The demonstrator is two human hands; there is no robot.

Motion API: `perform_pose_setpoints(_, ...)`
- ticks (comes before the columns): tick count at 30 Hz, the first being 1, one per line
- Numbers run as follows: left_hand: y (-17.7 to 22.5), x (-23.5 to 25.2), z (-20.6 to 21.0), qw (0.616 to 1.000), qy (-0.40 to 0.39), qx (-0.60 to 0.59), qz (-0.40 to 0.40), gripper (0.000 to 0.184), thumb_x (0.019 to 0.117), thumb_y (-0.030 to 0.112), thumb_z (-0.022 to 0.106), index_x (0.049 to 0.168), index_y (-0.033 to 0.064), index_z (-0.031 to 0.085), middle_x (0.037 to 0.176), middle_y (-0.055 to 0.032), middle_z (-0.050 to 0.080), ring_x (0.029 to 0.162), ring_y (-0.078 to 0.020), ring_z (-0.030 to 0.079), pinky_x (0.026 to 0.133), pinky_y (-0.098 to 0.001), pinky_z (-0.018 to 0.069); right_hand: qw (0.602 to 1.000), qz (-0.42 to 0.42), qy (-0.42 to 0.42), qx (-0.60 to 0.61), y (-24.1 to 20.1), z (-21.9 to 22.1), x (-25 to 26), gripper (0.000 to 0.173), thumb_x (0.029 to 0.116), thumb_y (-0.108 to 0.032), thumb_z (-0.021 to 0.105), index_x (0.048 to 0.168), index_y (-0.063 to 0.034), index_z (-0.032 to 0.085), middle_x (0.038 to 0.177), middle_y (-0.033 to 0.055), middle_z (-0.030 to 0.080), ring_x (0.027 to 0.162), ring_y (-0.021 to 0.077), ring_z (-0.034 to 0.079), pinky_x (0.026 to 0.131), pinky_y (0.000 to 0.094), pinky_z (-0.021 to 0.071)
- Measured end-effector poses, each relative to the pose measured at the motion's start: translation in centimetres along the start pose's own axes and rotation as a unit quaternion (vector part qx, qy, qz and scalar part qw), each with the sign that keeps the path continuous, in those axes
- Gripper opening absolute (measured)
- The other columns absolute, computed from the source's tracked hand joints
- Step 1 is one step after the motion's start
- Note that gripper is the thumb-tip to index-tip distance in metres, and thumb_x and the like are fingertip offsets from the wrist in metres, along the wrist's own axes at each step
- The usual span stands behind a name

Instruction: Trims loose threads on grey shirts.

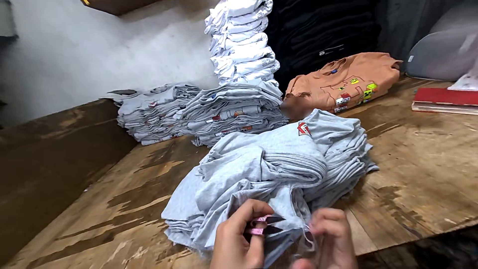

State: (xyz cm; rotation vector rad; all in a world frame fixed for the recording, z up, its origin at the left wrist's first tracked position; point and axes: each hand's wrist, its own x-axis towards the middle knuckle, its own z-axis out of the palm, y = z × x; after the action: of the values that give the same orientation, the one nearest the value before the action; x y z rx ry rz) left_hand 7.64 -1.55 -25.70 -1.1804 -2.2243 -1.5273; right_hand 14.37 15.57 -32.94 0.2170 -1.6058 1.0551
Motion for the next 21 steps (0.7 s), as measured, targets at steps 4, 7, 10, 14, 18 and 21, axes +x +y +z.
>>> perform_pose_setpoints(4, 0.2, -0.4, -0.4, 1.0, -0.003, -0.016, -0.009, 0.025, 0.0875, -0.005, 0.064, 0.109, 0.0054, 0.07, 0.093, 0.002, 0.073, 0.076, -0.0029, 0.067, 0.065, -0.02, 0.0576, 0.998, -0.053, -0.008, -0.028, 0.2, 1.0, -0.3, 0.023, 0.0882, -0.023, 0.083, 0.109, -0.02, 0.075, 0.109, -0.0018, 0.067, 0.105, 0.0083, 0.065, 0.091, 0.024, 0.0567)
perform_pose_setpoints(7, 0.1, -1.1, -1.5, 1.0, -0.015, -0.002, 0.016, 0.037, 0.0847, 0.017, 0.084, 0.118, 0.0047, 0.072, 0.109, -0.0042, 0.071, 0.097, -0.0089, 0.069, 0.081, -0.0263, 0.0608, 0.994, -0.102, -0.017, -0.035, -0.4, -1.7, -1.1, 0.009, 0.0935, -0.012, 0.075, 0.101, -0.0169, 0.076, 0.1, -0.0063, 0.065, 0.1, 0.0035, 0.062, 0.093, 0.0189, 0.0516)
perform_pose_setpoints(10, -0.3, -1.9, -1.9, 0.989, -0.008, 0.089, 0.121, 0.023, 0.0907, 0.032, 0.079, 0.107, 0.0154, 0.078, 0.102, -0.0011, 0.073, 0.097, -0.0107, 0.065, 0.085, -0.0297, 0.0523, 0.994, -0.102, -0.038, -0.027, -1.3, -3.3, -2.0, 0.007, 0.0948, -0.009, 0.072, 0.099, -0.013, 0.074, 0.101, -0.0031, 0.066, 0.101, 0.0056, 0.063, 0.095, 0.021, 0.0517)
perform_pose_setpoints(14, 0.8, -3.2, -1.5, 0.944, 0.035, 0.255, 0.206, 0.012, 0.0972, 0.029, 0.071, 0.107, 0.0237, 0.075, 0.094, 0.0017, 0.07, 0.087, -0.015, 0.058, 0.085, -0.0366, 0.0395, 0.994, -0.093, -0.057, -0.017, -1.8, -3.1, -2.4, 0.003, 0.0954, -0.01, 0.07, 0.098, -0.0118, 0.07, 0.099, -0.0002, 0.063, 0.102, 0.0078, 0.062, 0.096, 0.0217, 0.0514)
perform_pose_setpoints(18, 1.8, -3.6, -0.4, 0.89, 0.051, 0.362, 0.272, 0.017, 0.099, 0.019, 0.066, 0.113, 0.0178, 0.076, 0.096, -0.0037, 0.071, 0.084, -0.0211, 0.054, 0.085, -0.0395, 0.0344, 0.995, -0.089, -0.052, 0.005, -2.0, -2.5, -2.2, 0.003, 0.0956, -0.011, 0.072, 0.099, -0.0116, 0.07, 0.1, -0.0001, 0.063, 0.103, 0.007, 0.062, 0.096, 0.0208, 0.0509)
perform_pose_setpoints(21, 1.7, -3.5, -0.3, 0.861, 0.054, 0.415, 0.289, 0.016, 0.0987, 0.021, 0.065, 0.107, 0.0161, 0.078, 0.091, -0.0029, 0.071, 0.081, -0.0207, 0.054, 0.081, -0.0382, 0.0352, 0.994, -0.093, -0.058, 0.013, -2.0, -2.3, -2.3, 0.004, 0.0948, -0.01, 0.072, 0.099, -0.0113, 0.071, 0.1, 0.0001, 0.063, 0.103, 0.0073, 0.062, 0.096, 0.021, 0.051)
